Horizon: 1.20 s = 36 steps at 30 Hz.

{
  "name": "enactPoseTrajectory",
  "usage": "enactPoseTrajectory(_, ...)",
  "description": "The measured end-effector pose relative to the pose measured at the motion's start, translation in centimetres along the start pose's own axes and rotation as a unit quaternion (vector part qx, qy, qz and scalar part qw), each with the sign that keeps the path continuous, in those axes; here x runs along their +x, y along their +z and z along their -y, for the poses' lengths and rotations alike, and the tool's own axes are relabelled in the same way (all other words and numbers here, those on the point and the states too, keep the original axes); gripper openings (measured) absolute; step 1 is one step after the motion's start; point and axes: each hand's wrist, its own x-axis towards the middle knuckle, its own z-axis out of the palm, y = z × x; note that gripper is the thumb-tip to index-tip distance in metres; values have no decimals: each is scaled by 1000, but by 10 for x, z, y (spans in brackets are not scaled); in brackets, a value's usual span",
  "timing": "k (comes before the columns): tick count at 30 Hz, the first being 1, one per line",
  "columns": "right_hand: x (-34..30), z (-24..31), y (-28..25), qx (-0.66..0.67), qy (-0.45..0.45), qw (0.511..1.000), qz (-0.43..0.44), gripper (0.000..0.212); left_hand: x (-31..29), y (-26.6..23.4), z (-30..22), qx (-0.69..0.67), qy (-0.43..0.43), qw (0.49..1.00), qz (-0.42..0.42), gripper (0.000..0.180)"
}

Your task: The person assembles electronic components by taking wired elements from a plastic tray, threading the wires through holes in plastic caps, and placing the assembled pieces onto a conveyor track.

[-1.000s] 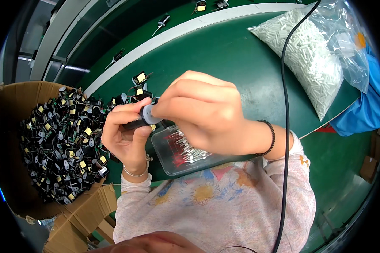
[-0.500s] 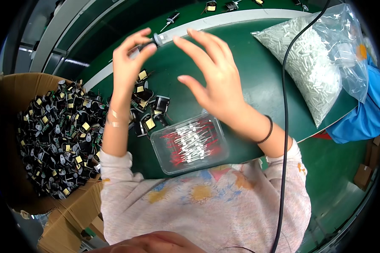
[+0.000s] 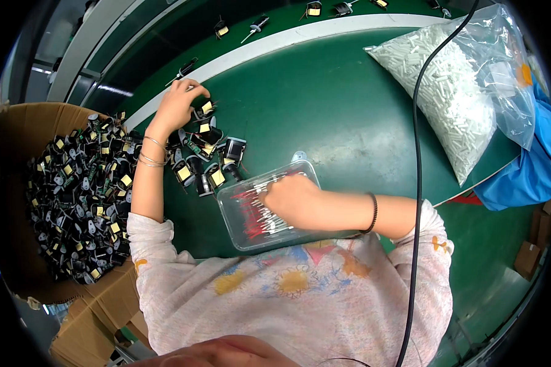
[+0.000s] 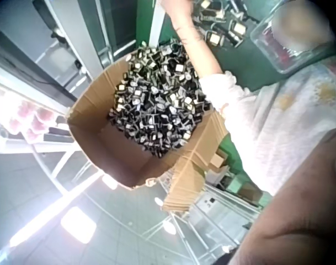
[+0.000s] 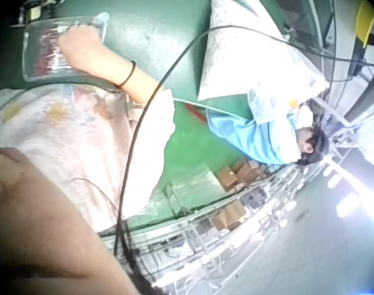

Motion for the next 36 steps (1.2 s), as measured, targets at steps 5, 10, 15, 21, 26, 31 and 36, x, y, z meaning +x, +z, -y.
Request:
enactPoseTrajectory(5,4,-2,-3,26,21,998,58,19,-11,-5,6,16,62,997,-34,26)
enactPoseTrajectory(10,-4,-10,-37,280,-48,956,-69,12,-19,-1,7,13,83,996,7,42)
enactPoseTrajectory(15,-7,-18,-69,558,-77,819,-110,11,-25,-6,12,-113,64,992,-3,44)
enactPoseTrajectory(21,-1,-25,-82,683,-51,710,-161,14,-29,1,10,-164,56,985,7,44)
enactPoseTrajectory(26,9,-39,-85,699,-52,670,-243,15,-35,1,6,-11,128,991,-45,36)
enactPoseTrajectory(31,17,-42,-87,715,-32,645,-266,17,-27,0,4,75,174,977,-94,21)
enactPoseTrajectory(36,15,-47,-86,714,-71,637,-283,19,-19,-19,-11,-12,141,982,-125,19)
